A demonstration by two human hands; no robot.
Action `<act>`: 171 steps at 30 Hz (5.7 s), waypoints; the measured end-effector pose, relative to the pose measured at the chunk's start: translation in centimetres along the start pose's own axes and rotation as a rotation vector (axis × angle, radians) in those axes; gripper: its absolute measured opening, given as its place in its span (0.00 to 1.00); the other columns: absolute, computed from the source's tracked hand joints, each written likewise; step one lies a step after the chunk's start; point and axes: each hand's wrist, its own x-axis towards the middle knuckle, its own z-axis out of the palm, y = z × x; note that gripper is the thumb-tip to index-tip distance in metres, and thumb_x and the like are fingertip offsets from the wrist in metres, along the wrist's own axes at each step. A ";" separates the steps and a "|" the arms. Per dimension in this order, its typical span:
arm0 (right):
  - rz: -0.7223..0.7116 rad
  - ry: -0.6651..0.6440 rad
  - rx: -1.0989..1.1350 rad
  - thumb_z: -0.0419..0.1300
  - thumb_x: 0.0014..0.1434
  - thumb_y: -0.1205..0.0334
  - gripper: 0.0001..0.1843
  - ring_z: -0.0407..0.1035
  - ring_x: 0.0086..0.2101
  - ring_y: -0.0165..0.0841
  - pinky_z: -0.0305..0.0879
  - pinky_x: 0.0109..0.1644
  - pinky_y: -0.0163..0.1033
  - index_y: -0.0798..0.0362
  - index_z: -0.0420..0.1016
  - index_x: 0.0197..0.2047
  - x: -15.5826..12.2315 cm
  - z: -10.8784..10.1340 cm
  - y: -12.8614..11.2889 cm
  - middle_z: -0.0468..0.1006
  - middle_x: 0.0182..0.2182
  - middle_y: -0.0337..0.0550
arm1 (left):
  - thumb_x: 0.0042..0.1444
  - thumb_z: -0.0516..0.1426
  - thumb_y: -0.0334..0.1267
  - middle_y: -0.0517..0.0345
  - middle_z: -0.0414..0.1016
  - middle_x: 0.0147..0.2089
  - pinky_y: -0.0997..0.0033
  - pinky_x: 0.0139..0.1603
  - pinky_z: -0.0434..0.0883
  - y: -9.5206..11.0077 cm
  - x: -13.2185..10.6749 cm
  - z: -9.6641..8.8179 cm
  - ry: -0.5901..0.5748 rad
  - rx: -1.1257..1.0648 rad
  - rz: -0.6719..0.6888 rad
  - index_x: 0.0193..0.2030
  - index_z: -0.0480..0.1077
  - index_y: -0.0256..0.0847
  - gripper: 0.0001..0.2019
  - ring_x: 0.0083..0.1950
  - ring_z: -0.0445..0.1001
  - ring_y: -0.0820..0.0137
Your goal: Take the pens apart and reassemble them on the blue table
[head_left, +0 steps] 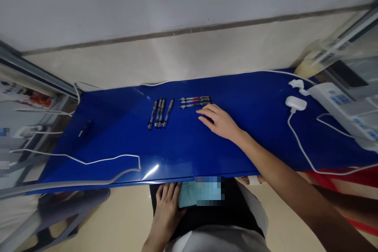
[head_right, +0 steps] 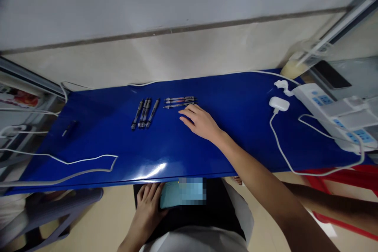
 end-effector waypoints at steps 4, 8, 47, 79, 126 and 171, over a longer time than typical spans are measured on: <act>-0.005 0.002 -0.003 0.51 0.71 0.57 0.17 0.70 0.48 0.39 0.71 0.54 0.47 0.52 0.75 0.56 0.0 0.0 -0.1 0.76 0.47 0.49 | 0.48 0.68 0.41 0.46 0.73 0.60 0.50 0.64 0.62 -0.1 0.1 -0.8 -0.008 0.052 0.052 0.64 0.66 0.40 0.35 0.61 0.68 0.52; 0.024 0.048 -0.047 0.51 0.71 0.58 0.18 0.69 0.49 0.41 0.71 0.55 0.50 0.51 0.74 0.58 0.2 -0.1 0.0 0.76 0.49 0.49 | 0.51 0.66 0.46 0.47 0.74 0.59 0.53 0.54 0.72 0.4 2.0 -6.1 -0.150 -0.102 0.078 0.64 0.68 0.46 0.33 0.57 0.72 0.52; 0.080 0.049 -0.302 0.52 0.71 0.60 0.17 0.66 0.51 0.47 0.65 0.50 0.54 0.51 0.73 0.59 0.6 -0.5 1.6 0.74 0.52 0.53 | 0.70 0.48 0.37 0.47 0.76 0.47 0.59 0.49 0.65 0.2 29.7 -9.1 0.317 0.055 0.454 0.50 0.70 0.35 0.12 0.50 0.68 0.60; 0.191 0.120 -0.005 0.55 0.69 0.51 0.18 0.70 0.29 0.34 0.66 0.37 0.40 0.52 0.77 0.33 0.5 -2.4 1.1 0.78 0.28 0.42 | 0.73 0.42 0.47 0.56 0.79 0.42 0.70 0.42 0.67 1.8 28.4 -9.3 0.255 -0.053 0.352 0.48 0.72 0.44 0.19 0.42 0.76 0.69; 0.316 0.158 0.440 0.58 0.66 0.61 0.23 0.75 0.38 0.35 0.71 0.48 0.44 0.45 0.66 0.63 0.4 -1.5 1.5 0.78 0.36 0.40 | 0.72 0.47 0.43 0.55 0.78 0.47 0.74 0.32 0.68 2.3 28.1 -9.1 0.130 -0.125 0.321 0.52 0.65 0.42 0.11 0.45 0.79 0.68; 0.409 0.372 0.140 0.57 0.67 0.54 0.13 0.74 0.32 0.35 0.68 0.38 0.42 0.51 0.81 0.42 0.6 -2.8 3.2 0.82 0.36 0.45 | 0.64 0.49 0.60 0.63 0.60 0.16 0.71 0.26 0.51 2.8 27.8 -10.6 0.261 -0.393 -0.038 0.17 0.59 0.41 0.30 0.19 0.59 0.74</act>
